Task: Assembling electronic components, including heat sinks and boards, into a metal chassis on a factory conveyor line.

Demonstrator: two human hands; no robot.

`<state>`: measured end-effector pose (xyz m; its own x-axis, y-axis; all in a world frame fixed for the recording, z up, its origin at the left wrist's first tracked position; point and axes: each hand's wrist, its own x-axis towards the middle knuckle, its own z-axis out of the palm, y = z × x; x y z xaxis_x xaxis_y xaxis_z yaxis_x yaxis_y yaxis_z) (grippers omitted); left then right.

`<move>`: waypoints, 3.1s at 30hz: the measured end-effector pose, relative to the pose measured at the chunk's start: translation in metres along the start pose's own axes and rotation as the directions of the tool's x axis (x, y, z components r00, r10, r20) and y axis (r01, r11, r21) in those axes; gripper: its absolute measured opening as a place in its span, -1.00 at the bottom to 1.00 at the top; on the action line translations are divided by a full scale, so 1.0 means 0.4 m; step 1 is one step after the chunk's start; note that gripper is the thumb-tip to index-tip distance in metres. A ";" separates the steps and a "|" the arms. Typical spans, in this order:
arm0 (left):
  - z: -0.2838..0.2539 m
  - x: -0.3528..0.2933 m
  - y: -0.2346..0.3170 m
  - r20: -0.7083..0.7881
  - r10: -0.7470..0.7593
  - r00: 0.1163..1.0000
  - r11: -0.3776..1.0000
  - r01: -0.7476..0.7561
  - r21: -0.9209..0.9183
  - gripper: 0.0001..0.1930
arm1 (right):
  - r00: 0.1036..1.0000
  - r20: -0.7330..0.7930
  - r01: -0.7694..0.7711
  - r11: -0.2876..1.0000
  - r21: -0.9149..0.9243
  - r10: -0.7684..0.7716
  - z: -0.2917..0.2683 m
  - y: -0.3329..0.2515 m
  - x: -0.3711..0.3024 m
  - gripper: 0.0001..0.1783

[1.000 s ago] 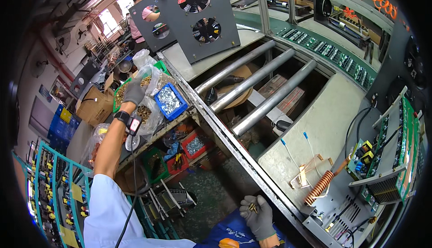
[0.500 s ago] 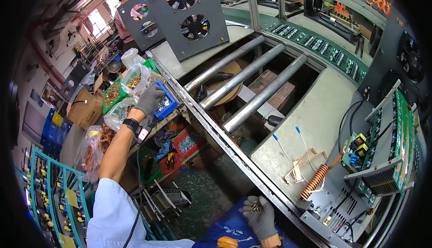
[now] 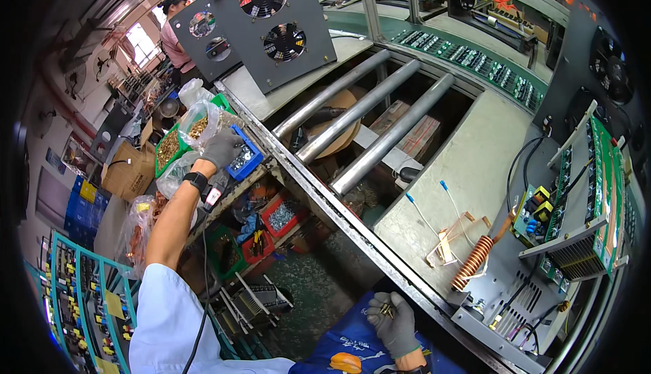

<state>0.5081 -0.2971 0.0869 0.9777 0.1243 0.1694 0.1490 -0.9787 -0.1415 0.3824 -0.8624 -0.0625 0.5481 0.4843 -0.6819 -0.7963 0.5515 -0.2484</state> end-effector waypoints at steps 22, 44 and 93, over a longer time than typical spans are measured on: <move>-0.004 -0.007 -0.010 -0.108 0.055 0.993 0.998 -0.052 0.035 -0.92 | 0.999 0.041 0.016 0.998 0.065 -0.019 -0.065 0.000 -0.016 -0.60; 0.026 -0.026 -0.015 -0.202 -0.186 0.962 0.971 0.148 -0.186 -0.87 | 0.999 0.035 -0.032 0.995 -0.093 0.035 -0.020 0.017 0.038 -0.61; -0.030 -0.348 0.565 -0.086 -0.126 0.988 0.795 0.049 -0.605 -0.81 | 0.936 0.352 -0.068 0.991 0.114 0.024 0.002 0.003 -0.012 -0.21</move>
<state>0.4038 -0.5378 0.0430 0.9348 0.2322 0.2688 0.0765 -0.8707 0.4859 0.3791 -0.8637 -0.0589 0.5837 0.7054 -0.4021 -0.7976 0.5909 -0.1211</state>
